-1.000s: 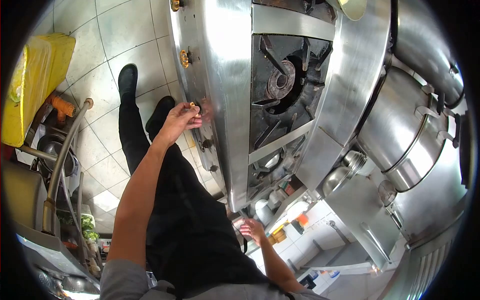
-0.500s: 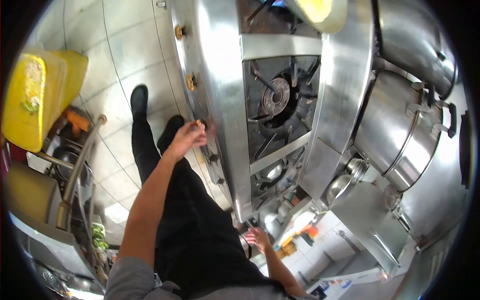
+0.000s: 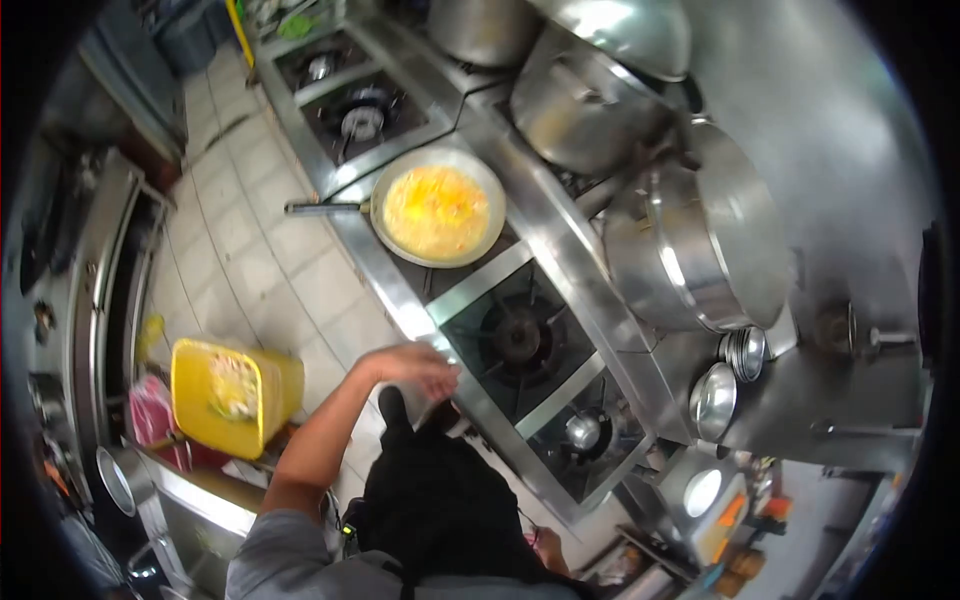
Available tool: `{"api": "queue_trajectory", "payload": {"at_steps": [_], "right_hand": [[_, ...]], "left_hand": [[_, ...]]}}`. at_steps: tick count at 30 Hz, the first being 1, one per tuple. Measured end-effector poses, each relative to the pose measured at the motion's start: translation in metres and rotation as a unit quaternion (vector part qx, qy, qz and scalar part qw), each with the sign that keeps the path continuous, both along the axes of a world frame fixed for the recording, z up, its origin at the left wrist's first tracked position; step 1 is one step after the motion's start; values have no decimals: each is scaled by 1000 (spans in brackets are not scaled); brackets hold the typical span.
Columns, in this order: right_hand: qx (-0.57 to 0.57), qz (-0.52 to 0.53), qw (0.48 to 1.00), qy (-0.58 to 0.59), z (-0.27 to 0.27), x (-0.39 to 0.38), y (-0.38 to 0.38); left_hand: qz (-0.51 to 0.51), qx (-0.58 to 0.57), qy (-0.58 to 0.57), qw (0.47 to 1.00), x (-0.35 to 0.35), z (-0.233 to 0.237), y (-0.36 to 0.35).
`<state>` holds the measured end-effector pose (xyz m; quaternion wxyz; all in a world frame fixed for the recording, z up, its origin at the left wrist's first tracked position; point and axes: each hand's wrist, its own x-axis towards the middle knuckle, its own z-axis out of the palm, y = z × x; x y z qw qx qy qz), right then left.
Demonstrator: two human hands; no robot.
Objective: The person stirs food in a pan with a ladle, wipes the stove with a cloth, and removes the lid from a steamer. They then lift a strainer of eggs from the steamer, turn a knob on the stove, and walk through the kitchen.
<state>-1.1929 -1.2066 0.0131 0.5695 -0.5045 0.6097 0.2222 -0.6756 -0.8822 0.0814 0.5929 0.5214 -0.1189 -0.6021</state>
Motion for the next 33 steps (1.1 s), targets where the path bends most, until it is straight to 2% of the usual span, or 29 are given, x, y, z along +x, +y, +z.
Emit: {"api": "queue_trajectory", "payload": {"at_steps": [1,2,3,5,6,7,8,9,10,11,12,14,15,16,17,18,19,20,23,24,25,26,28,29,31,33], "right_hand": [[-27,158,984,-82,-18,-9,-1],[-66,311,935,-160,-34,-14,-3],[-69,297,935,-181,-48,-21,-3],[-83,200,954,-209,-75,-19,14],[-94,161,970,-155,-79,-14,16],[-100,118,970,-189,-75,-8,20],[-109,78,966,-222,-74,-2,20],[-107,69,965,-229,-90,-4,14],[-259,216,909,-246,-122,-20,7],[-401,351,809,-247,-149,-36,5],[-401,338,814,-250,-165,-49,8],[-552,324,744,-193,-188,-60,39],[-555,307,749,-188,-184,-55,69],[-422,185,869,-178,-165,-54,106],[-271,54,947,-164,-150,-53,138],[-274,35,948,-161,-143,-54,160],[-399,166,879,-201,-144,-58,181],[-508,290,779,-225,-146,-63,205],[-469,245,829,-182,-132,-41,270],[-374,121,906,-155,-123,-29,283],[-294,11,946,-140,-117,-17,293],[-227,-94,960,-135,-112,-8,299],[-126,-284,939,-148,-109,7,308],[-94,-355,916,-160,-107,9,312],[-55,-449,874,-178,-103,12,313],[-43,-482,858,-174,-99,18,309]], "left_hand": [[-2,-19,-48,999,31,39,-13],[-28,-45,-115,992,61,74,-28],[0,-91,-139,986,82,106,-44],[51,-144,-250,956,111,196,-81],[71,-156,-301,938,126,232,-101],[98,-121,-384,910,141,265,-122],[116,-68,-481,866,159,295,-138],[138,-41,-617,774,180,321,-154],[149,-31,-678,720,213,338,-168],[166,13,-733,659,241,359,-182],[159,50,-783,599,276,378,-194],[162,76,-837,517,362,399,-218],[147,114,-850,492,392,412,-229],[145,127,-876,443,436,412,-240],[127,178,-885,410,460,417,-250],[121,220,-867,430,489,415,-260],[116,257,-849,447,506,415,-270],[114,284,-839,451,515,415,-279],[38,293,-852,433,545,418,-300],[45,295,-842,450,542,423,-304],[50,302,-830,465,541,425,-307],[42,294,-833,467,546,425,-309],[37,299,-862,408,552,431,-316],[29,294,-864,408,546,433,-322],[26,263,-876,402,531,447,-332],[18,235,-885,402,502,471,-351]]}}
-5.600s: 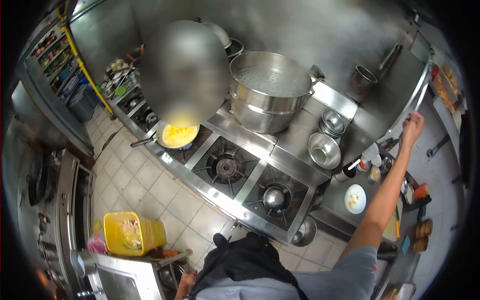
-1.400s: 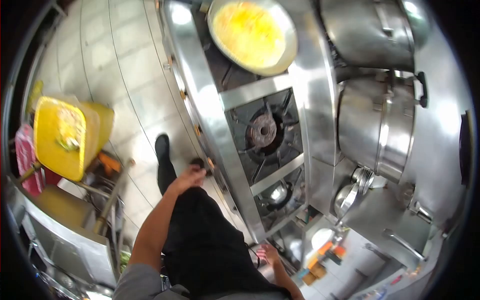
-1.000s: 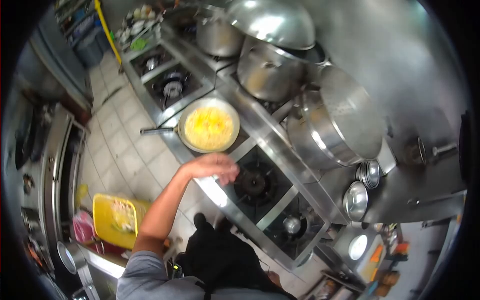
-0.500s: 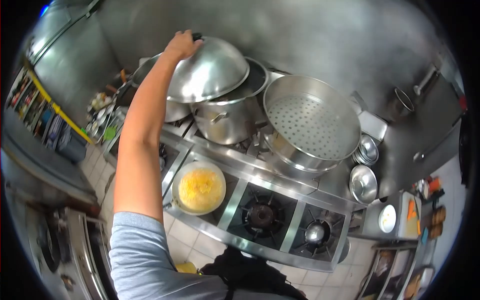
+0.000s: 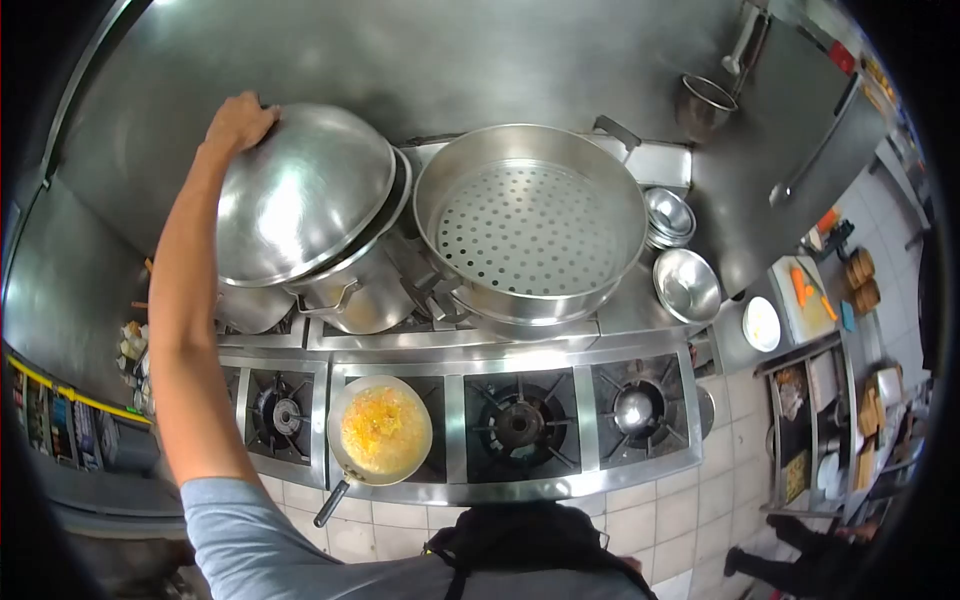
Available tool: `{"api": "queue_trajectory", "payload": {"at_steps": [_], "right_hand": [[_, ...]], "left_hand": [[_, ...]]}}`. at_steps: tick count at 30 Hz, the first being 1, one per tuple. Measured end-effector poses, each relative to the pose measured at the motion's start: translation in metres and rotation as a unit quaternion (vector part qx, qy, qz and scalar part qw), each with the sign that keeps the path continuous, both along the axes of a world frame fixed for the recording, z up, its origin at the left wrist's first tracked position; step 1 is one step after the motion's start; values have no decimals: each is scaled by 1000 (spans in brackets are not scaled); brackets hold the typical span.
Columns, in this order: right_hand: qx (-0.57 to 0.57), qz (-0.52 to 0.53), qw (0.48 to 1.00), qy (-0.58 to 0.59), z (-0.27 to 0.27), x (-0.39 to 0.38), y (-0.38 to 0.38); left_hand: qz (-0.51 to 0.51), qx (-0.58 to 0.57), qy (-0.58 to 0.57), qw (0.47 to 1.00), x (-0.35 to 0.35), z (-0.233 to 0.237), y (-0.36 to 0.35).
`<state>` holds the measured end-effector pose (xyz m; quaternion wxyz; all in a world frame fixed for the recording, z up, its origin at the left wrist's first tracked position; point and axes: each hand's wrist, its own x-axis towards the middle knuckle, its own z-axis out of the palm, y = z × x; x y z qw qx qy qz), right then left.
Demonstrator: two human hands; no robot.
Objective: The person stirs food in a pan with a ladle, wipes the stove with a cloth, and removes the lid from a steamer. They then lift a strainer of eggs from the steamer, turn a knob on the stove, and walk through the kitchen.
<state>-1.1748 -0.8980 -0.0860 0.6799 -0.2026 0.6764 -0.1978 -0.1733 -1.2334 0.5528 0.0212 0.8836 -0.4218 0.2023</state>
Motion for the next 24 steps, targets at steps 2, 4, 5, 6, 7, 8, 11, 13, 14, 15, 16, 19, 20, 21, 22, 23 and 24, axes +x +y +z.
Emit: {"api": "queue_trajectory", "payload": {"at_steps": [2,4,5,6,7,8,11,13,14,15,16,19,20,21,22,23,24], "right_hand": [[-44,88,993,62,5,5,-23],[-92,177,973,116,5,22,-55],[-90,173,974,114,12,33,-65],[-11,51,994,100,44,60,-75],[69,-74,991,83,67,79,-80],[77,-73,991,78,70,84,-79],[91,-97,989,65,62,89,-65],[83,-115,989,37,61,88,-51],[77,-127,989,13,61,87,-43],[70,-138,988,-11,61,85,-35],[70,-146,987,-13,59,84,-28],[61,-159,985,7,44,75,-4],[27,-127,991,19,37,73,3],[-6,-94,995,31,30,70,11],[-4,-102,994,31,24,66,17],[34,-140,989,29,32,67,15],[72,-178,981,26,47,72,10]], "left_hand": [[-24,-7,-3,1000,-35,23,-18],[-88,-28,1,996,-73,46,-39],[-92,-25,-1,995,-90,56,-48],[-125,-28,45,991,-106,64,-59],[-157,-31,92,983,-120,69,-70],[-164,-31,91,982,-128,68,-84],[-240,-52,147,958,-160,58,-123],[-240,-25,257,936,-196,48,-140],[-248,-23,255,934,-207,39,-151],[-286,-32,273,918,-217,26,-163],[-323,-40,290,900,-226,16,-173],[-305,14,298,904,-258,1,-190],[-299,30,282,911,-272,0,-188],[-306,34,282,909,-276,-7,-192],[-303,31,269,914,-275,-17,-196],[-299,28,256,919,-276,-23,-199],[-284,36,262,921,-283,-24,-194]]}}
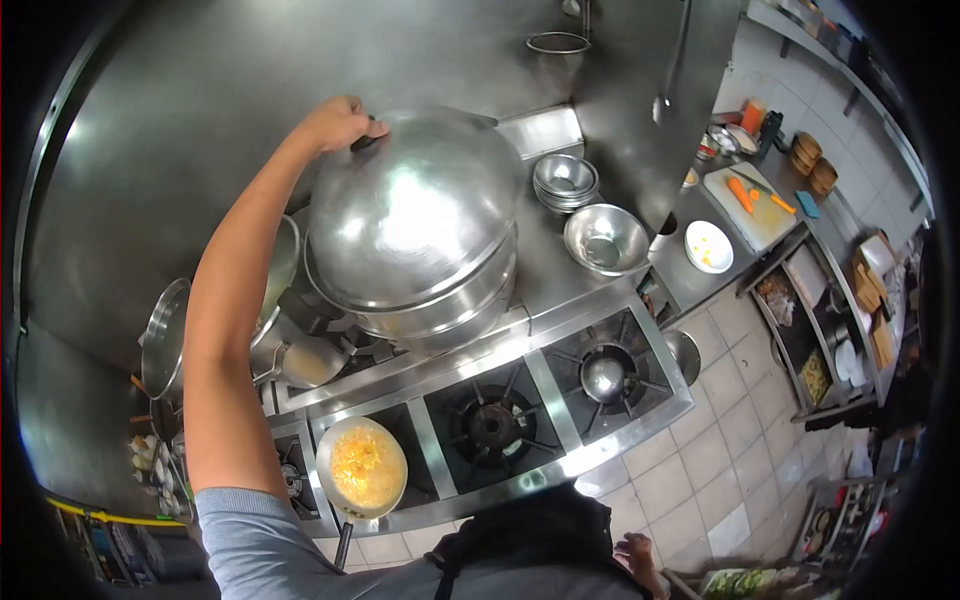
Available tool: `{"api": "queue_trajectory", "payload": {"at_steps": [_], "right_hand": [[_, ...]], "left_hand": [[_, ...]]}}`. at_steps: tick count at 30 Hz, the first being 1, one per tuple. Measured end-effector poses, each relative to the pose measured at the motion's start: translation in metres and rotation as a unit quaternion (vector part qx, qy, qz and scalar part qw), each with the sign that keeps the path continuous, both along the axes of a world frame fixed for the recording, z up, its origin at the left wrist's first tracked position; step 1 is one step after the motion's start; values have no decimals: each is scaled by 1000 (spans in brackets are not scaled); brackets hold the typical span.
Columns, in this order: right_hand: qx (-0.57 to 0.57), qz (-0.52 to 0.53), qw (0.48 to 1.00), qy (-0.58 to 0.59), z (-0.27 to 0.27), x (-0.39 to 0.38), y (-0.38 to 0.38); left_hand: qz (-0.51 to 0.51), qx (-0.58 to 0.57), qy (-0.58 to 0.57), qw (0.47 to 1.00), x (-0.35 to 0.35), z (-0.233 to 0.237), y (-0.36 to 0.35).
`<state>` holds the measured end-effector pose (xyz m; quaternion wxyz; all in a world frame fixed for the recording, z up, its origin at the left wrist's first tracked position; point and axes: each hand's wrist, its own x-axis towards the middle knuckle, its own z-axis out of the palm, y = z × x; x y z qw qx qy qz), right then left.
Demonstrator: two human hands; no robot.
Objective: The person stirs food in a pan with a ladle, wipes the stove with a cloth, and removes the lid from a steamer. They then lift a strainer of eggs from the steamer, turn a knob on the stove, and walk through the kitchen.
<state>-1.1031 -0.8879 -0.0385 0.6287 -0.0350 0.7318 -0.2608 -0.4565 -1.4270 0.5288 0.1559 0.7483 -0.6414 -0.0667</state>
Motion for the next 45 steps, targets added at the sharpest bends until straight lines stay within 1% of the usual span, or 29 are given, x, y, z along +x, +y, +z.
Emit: {"api": "queue_trajectory", "payload": {"at_steps": [1,3,4,6,11,13,15,17,19,22,25,26,27,28,29,30,31,32,33,34,35,37,38,39,40,41,42,43,45], "right_hand": [[1,-3,1000,0,3,-2,1],[51,31,998,-4,1,-3,-2],[50,29,998,-6,1,-3,-2],[-10,40,999,16,2,-3,1],[25,37,998,34,-4,-6,-30],[-15,71,997,28,-1,-9,-44],[-24,66,997,31,6,-12,-59],[-69,75,994,37,9,-14,-71],[-70,83,993,39,18,-15,-83],[-37,94,993,55,23,-17,-96],[-48,95,993,42,16,-20,-102],[-85,121,987,66,14,-17,-112],[-121,147,978,89,14,-12,-124],[-203,206,950,115,12,-10,-148],[-279,263,913,137,21,-3,-182],[-340,236,900,136,83,36,-230],[-416,227,872,120,108,61,-279],[-500,237,832,41,131,80,-330],[-483,292,821,87,180,105,-374],[-532,291,788,106,214,132,-408],[-534,324,774,107,231,150,-444],[-604,295,740,31,284,200,-479],[-604,302,737,-20,313,222,-482],[-603,309,732,-70,333,240,-480],[-603,325,725,-72,338,254,-473],[-594,365,708,-110,340,266,-465],[-581,405,691,-148,340,272,-460],[-576,424,681,-152,329,275,-455],[-523,511,659,-175,288,281,-443]], "left_hand": [[-3,1,0,1000,-1,-6,0],[-6,-25,-64,998,2,-12,-1],[-8,-26,-65,997,5,-12,-3],[-4,5,-65,998,6,-11,-4],[-7,17,-49,999,4,-13,0],[1,24,-50,998,0,-8,1],[14,31,-23,999,-2,-6,1],[25,37,-22,999,-5,-2,-1],[39,45,-20,998,-7,-2,-1],[24,46,-37,998,-6,-3,0],[-7,17,-84,996,-5,-10,9],[-33,-13,-150,988,-8,-14,15],[-58,-41,-215,974,-13,-16,20],[-53,-36,-216,974,-18,-17,22],[-17,-43,-239,970,-26,-18,28],[15,-48,-262,964,-32,-23,31],[14,-39,-263,964,-33,-28,32],[29,-60,-286,956,-33,-33,28],[47,-82,-304,948,-33,-39,25],[81,-43,-282,955,-36,-38,22],[96,-42,-277,955,-40,-38,23],[131,-36,-251,958,-45,-35,32],[148,-34,-247,957,-44,-41,41],[127,-113,-208,963,-42,-50,49],[107,-193,-168,961,-41,-57,59],[126,-195,-163,959,-46,-59,76],[97,-228,-157,956,-57,-60,102],[69,-258,-153,951,-68,-69,132],[86,-354,-4,931,-93,-108,202]]}}
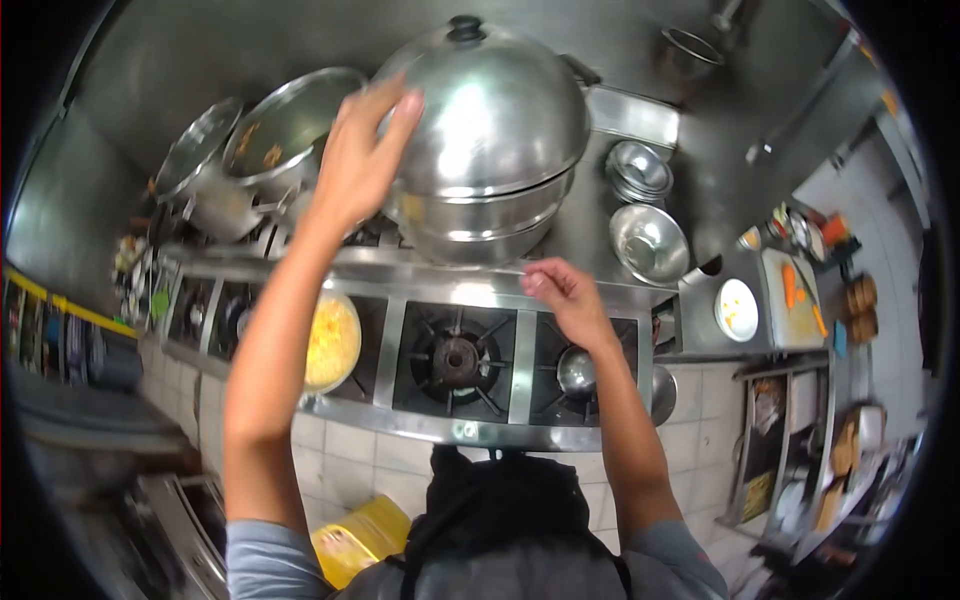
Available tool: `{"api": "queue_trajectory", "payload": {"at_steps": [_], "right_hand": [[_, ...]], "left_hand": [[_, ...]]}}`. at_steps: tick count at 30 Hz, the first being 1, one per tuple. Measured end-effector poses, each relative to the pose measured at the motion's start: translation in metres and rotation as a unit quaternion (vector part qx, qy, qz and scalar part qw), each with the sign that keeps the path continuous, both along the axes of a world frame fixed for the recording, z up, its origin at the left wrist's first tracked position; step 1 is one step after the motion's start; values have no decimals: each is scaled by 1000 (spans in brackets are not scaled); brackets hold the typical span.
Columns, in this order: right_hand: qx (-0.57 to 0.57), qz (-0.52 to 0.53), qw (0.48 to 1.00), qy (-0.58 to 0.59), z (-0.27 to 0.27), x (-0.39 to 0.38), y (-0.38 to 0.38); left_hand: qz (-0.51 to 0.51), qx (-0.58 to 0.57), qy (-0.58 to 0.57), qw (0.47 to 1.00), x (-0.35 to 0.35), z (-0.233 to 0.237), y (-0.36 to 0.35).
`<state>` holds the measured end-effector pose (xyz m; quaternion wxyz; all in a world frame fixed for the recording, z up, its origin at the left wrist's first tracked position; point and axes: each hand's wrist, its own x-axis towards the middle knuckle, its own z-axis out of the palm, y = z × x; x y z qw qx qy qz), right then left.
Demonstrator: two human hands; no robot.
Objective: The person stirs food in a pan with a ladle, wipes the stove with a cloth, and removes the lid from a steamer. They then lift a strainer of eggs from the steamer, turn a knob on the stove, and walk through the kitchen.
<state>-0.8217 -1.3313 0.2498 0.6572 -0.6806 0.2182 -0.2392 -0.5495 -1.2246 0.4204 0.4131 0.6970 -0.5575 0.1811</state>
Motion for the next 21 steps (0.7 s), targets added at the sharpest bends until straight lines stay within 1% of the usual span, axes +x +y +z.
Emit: {"api": "queue_trajectory", "payload": {"at_steps": [1,2,3,4,6,8,10,12,13,14,16,17,19,20,21], "right_hand": [[1,24,1000,9,-15,1,6],[9,46,998,33,-29,-1,12],[17,73,995,62,-43,-4,21],[19,113,990,82,-54,-7,30],[59,130,983,112,-75,-16,50],[38,210,962,171,-104,-26,73],[57,238,939,242,-134,-51,98],[100,322,898,283,-165,-80,126],[101,359,864,338,-174,-94,140],[100,388,829,390,-185,-108,153],[95,446,767,451,-210,-137,172],[83,448,758,467,-219,-152,175],[47,477,716,507,-241,-170,181],[33,470,710,523,-245,-171,187],[18,444,710,547,-247,-168,193]], "left_hand": [[-3,-4,114,993,-18,-23,40],[-5,-13,228,973,-36,-49,79],[33,-19,317,948,-49,-90,117],[77,-31,404,911,-59,-134,152],[179,-80,519,832,-92,-199,218],[274,-87,549,785,-121,-269,282],[372,-98,567,728,-146,-339,333],[450,-91,558,692,-166,-413,375],[464,-58,586,662,-175,-446,390],[478,-70,594,644,-187,-479,400],[461,-20,624,631,-199,-539,406],[460,-32,636,619,-207,-561,404],[426,-86,666,606,-218,-608,394],[417,-99,679,597,-223,-629,389],[391,-144,702,578,-222,-647,385]]}}
